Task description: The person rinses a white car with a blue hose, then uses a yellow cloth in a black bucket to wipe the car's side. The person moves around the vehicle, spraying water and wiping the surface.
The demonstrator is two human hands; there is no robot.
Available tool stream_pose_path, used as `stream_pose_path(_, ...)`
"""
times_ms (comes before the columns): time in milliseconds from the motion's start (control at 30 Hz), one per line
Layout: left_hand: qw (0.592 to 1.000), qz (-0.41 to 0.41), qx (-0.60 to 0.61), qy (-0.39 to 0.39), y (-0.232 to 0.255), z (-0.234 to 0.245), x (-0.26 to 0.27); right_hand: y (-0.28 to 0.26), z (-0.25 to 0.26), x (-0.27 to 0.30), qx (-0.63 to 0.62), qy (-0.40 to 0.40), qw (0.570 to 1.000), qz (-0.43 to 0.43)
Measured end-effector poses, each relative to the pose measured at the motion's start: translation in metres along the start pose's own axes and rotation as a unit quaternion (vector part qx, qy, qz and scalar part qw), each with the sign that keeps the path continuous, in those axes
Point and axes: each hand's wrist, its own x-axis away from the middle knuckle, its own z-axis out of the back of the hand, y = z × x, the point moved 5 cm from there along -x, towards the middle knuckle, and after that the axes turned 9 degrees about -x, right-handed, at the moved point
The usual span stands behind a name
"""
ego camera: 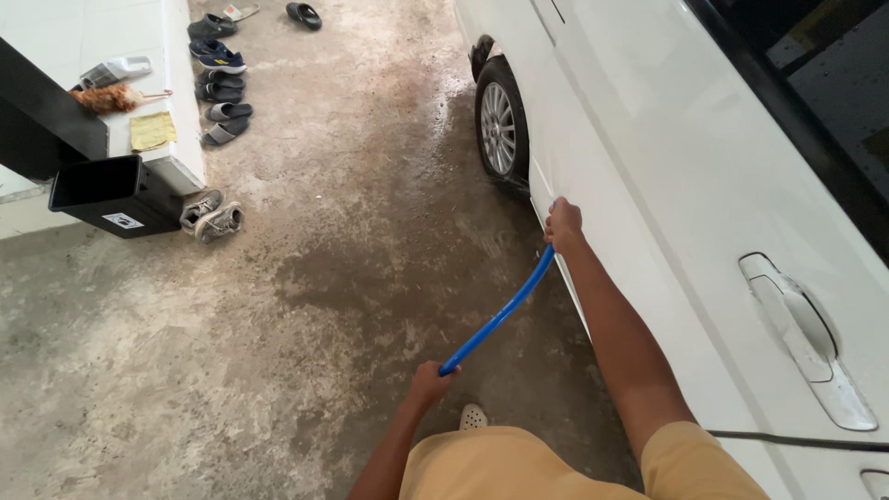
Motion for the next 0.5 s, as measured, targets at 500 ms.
stream_pose_path(500,1.000,0.005,-0.011,0.018,-0.007,0.001,0.004,0.022,-0.015,-0.021,0.012,-0.025,0.999,-0.028)
